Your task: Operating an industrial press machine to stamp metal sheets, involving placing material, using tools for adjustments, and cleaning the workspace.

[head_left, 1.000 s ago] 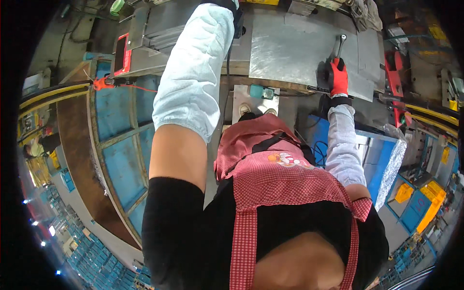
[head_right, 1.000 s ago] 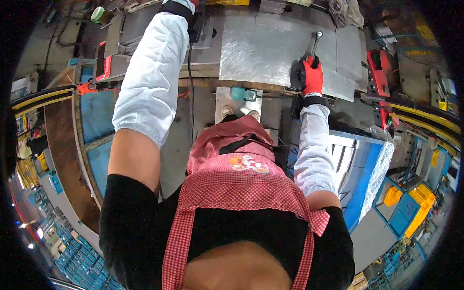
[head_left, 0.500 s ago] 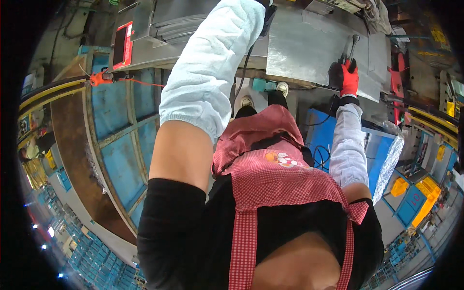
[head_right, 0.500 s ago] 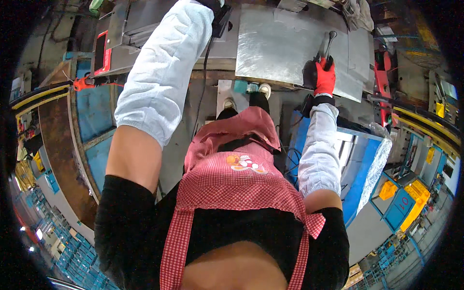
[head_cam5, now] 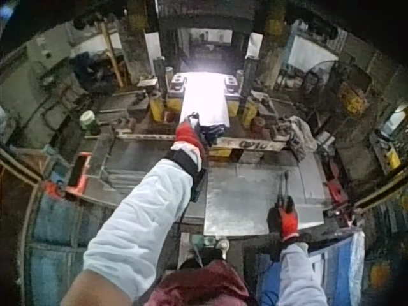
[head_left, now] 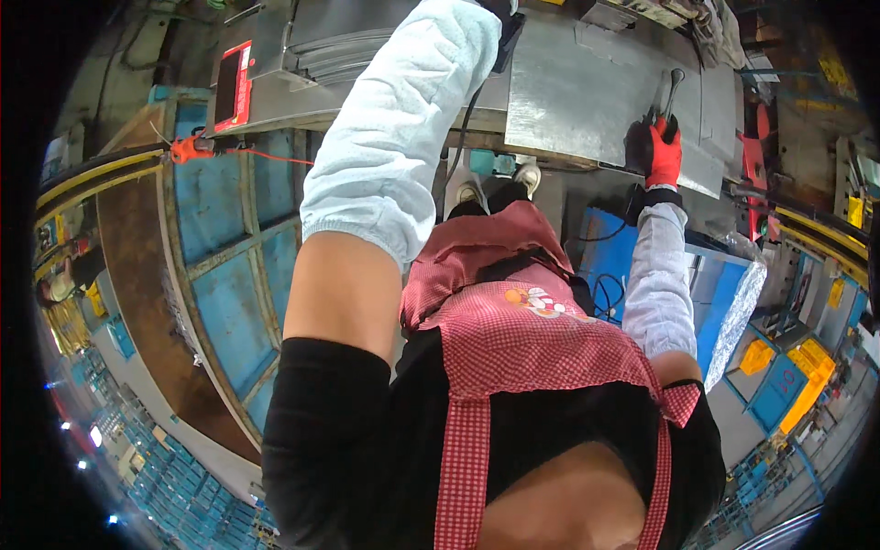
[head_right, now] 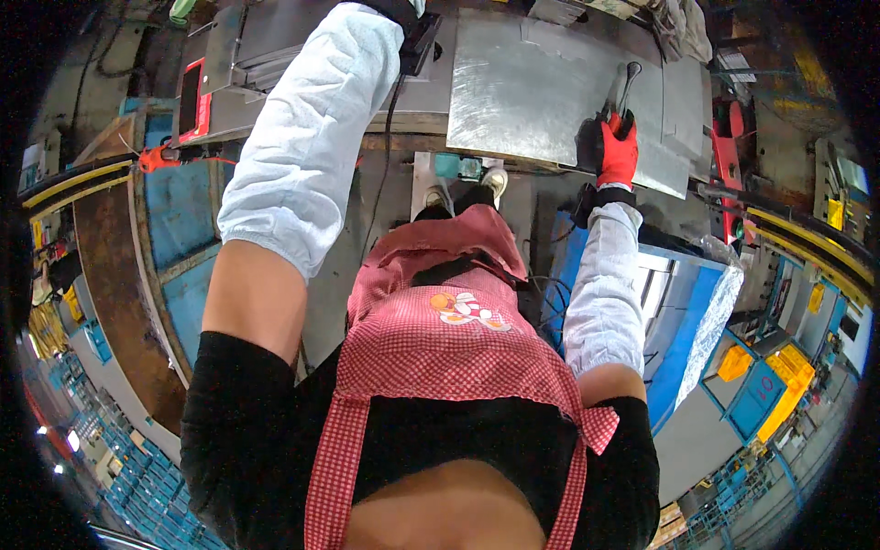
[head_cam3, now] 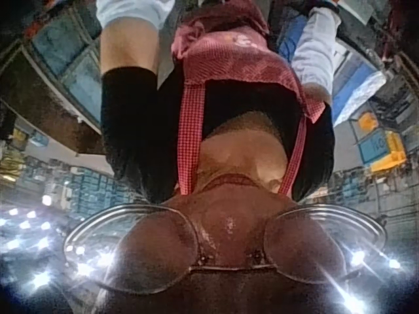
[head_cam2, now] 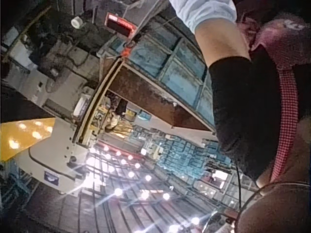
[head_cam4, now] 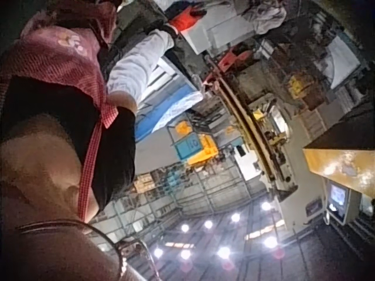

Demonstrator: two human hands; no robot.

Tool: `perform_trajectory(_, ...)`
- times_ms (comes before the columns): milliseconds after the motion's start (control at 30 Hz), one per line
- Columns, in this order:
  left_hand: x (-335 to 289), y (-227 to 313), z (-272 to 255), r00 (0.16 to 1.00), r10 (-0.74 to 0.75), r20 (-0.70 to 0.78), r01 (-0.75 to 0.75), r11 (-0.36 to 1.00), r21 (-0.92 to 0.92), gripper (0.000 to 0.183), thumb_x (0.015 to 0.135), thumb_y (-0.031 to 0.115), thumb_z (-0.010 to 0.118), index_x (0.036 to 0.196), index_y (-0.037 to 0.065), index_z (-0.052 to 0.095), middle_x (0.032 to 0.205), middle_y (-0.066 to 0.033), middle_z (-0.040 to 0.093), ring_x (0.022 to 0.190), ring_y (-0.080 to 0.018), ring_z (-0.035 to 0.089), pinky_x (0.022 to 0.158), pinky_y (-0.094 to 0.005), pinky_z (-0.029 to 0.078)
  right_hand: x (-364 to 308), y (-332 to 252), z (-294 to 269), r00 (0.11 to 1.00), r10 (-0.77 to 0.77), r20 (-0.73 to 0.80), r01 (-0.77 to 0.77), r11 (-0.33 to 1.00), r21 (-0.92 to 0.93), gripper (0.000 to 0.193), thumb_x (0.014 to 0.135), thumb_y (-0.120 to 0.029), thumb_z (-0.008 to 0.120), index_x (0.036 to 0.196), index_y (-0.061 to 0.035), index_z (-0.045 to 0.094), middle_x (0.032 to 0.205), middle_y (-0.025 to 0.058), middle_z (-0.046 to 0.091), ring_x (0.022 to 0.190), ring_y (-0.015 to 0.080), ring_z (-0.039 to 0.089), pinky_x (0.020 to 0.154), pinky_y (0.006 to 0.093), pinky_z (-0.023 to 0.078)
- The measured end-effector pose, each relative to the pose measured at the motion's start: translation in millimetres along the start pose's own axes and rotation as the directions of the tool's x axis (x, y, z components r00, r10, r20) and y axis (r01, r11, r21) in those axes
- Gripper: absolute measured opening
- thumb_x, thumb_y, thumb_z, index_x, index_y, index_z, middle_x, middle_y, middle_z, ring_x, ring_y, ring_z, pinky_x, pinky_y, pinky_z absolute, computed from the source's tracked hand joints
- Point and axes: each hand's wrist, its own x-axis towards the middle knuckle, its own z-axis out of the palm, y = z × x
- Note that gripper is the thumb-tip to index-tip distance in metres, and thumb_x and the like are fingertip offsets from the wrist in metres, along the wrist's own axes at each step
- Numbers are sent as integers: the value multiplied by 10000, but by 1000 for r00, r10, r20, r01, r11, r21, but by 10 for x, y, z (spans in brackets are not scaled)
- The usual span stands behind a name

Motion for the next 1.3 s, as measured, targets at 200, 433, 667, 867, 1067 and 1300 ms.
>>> perform_trajectory(200,67,-65,149,1000,26,-10,-26,998,-54,366,834,331,454,994,13,540,812,-152,608,668,-314,597,585,-414,511,-63,-194,-61,998,-59,-33,58,998,-27,528,717,-243,652,1168,-43,464,984,102,605,911,194,572,782,304,428)
perform_trajectory(433,-236,-151,447,937,204,-284,-200,979,42,267,833,260,478,967,42,554,881,-88,602,810,-216,571,716,-356,469,-149,-33,-39,999,25,-28,-19,977,213,517,781,-299,584,1219,-77,421,994,148,591,911,241,565,772,330,431)
perform_trajectory(667,-418,72,538,969,115,-217,-79,983,168,299,853,222,462,1094,45,487,910,-111,603,712,-241,606,608,-335,532,-221,-257,-98,998,24,51,-31,990,135,671,695,-271,637,1283,-119,352,1041,165,577,963,304,554,797,364,432)
perform_trajectory(867,-314,54,491,956,137,-261,-107,986,127,264,839,221,477,1002,16,508,851,-140,608,651,-279,613,566,-396,541,-135,-117,-66,999,-6,44,-2,986,168,659,701,-273,621,1282,-117,349,1072,165,561,984,310,538,800,376,425)
perform_trajectory(1067,-309,68,451,949,114,-294,-79,989,128,315,834,245,483,1031,0,491,844,-175,611,629,-307,611,564,-415,537,-156,-194,-124,998,-10,69,3,995,104,623,724,-293,601,1270,-112,363,1059,170,565,969,321,541,795,376,427)
perform_trajectory(1300,-271,21,439,958,85,-272,-54,991,119,299,848,211,465,1087,32,478,919,-146,597,699,-290,610,606,-399,541,-98,-57,-87,996,12,93,-38,959,281,608,729,-266,614,1264,-106,375,1063,156,569,967,299,549,794,355,428)
